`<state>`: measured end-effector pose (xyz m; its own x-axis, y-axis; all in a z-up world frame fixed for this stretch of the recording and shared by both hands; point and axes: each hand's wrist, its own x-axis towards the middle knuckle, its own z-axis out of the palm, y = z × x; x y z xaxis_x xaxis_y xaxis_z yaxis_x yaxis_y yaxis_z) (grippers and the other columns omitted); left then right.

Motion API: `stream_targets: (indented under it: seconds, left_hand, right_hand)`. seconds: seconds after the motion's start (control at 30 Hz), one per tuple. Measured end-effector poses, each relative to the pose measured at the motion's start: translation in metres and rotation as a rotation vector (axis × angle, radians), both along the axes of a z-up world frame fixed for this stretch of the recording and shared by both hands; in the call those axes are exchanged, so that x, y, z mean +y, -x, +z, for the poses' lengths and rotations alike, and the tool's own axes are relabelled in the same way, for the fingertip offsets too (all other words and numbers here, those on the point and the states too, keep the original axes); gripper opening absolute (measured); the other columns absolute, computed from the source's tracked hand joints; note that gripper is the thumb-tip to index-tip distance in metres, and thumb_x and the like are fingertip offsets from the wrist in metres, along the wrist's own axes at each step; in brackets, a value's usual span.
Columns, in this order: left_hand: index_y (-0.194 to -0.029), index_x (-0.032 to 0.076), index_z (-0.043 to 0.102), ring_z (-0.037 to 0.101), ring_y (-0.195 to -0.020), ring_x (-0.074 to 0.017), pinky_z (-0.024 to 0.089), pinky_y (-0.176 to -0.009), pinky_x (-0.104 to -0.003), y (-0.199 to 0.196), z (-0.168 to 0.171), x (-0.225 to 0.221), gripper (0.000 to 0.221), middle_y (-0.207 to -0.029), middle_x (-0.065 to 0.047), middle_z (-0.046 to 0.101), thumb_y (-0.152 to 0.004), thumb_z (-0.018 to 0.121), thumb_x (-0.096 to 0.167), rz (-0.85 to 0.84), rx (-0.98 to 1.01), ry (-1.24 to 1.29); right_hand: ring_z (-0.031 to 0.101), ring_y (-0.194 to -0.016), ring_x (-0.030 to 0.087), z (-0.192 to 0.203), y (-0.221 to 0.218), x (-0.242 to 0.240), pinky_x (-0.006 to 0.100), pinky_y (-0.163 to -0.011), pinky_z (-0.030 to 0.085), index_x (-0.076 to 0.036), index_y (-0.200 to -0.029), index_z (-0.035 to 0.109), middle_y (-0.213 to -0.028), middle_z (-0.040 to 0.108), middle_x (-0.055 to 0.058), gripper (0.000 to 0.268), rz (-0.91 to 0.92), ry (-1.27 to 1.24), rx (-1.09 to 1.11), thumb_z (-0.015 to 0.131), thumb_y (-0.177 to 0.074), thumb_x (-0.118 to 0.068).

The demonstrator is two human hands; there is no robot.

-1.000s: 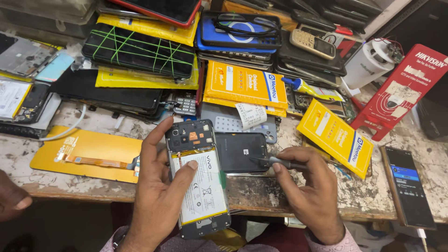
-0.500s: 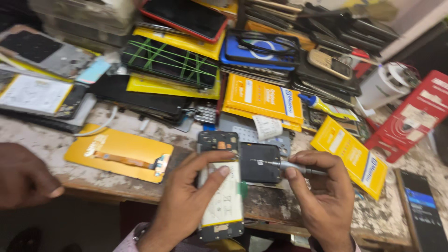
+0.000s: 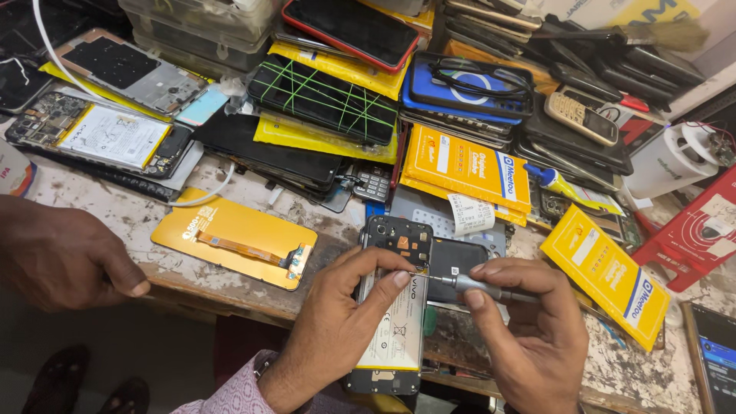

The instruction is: The person performs internal repairs on a mobile phone by hand and using a small screwdriver, including pressing a battery into the chassis, connecting ribbon cables, and placing internal components.

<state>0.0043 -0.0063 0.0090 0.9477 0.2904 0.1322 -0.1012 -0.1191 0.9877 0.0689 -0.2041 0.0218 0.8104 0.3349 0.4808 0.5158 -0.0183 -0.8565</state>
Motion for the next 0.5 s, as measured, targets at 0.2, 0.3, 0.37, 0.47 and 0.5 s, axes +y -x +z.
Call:
stream_targets:
  seconds: [0.2,0.3,0.37,0.47,0.5]
  left_hand:
    - [-0.101,0.005,0.072,0.073,-0.083,-0.0142,0.056,-0.071,-0.030,-0.0007,-0.0018,-0.0006,0.019,-0.091,-0.006,0.074,-0.096,0.065,0.022,0.017,0.007,-0.022]
    - [-0.101,0.005,0.072,0.074,-0.086,-0.0139,0.057,-0.074,-0.030,-0.0006,-0.0020,-0.0007,0.019,-0.093,-0.006,0.074,-0.097,0.065,0.022,0.001,-0.004,-0.024]
    - [-0.101,0.005,0.071,0.073,-0.086,-0.0143,0.057,-0.074,-0.031,-0.0008,-0.0021,-0.0007,0.019,-0.093,-0.006,0.074,-0.097,0.065,0.022,0.006,-0.012,-0.035]
    - [-0.101,0.004,0.071,0.074,-0.087,-0.0144,0.057,-0.075,-0.030,-0.0001,-0.0024,-0.0011,0.019,-0.093,-0.006,0.074,-0.097,0.064,0.021,0.008,-0.028,-0.042]
    - [-0.101,0.004,0.071,0.074,-0.088,-0.0143,0.057,-0.075,-0.030,-0.0001,-0.0024,-0.0014,0.019,-0.094,-0.006,0.074,-0.097,0.064,0.021,0.006,-0.034,-0.042]
  right_hand:
    - [0.065,-0.114,0.019,0.0013,0.0016,-0.0009,0.032,-0.100,0.056,0.001,-0.114,0.058,-0.118,0.063,0.014,0.030,0.004,0.046,-0.049,0.069,-0.089,0.013]
    - [0.065,-0.113,0.019,0.0016,0.0024,-0.0018,0.031,-0.099,0.056,0.001,-0.113,0.058,-0.118,0.062,0.014,0.030,0.002,0.056,-0.053,0.069,-0.088,0.013]
    - [0.065,-0.114,0.019,0.0019,0.0028,-0.0017,0.031,-0.100,0.055,0.001,-0.114,0.058,-0.118,0.062,0.014,0.030,-0.002,0.052,-0.058,0.069,-0.088,0.014]
    - [0.065,-0.114,0.018,0.0021,0.0045,-0.0014,0.031,-0.101,0.055,0.001,-0.114,0.058,-0.118,0.063,0.013,0.031,0.000,0.039,-0.067,0.069,-0.088,0.014]
    - [0.065,-0.113,0.018,0.0020,0.0039,-0.0010,0.031,-0.100,0.056,0.000,-0.114,0.058,-0.118,0.062,0.013,0.031,0.004,0.041,-0.070,0.069,-0.088,0.014]
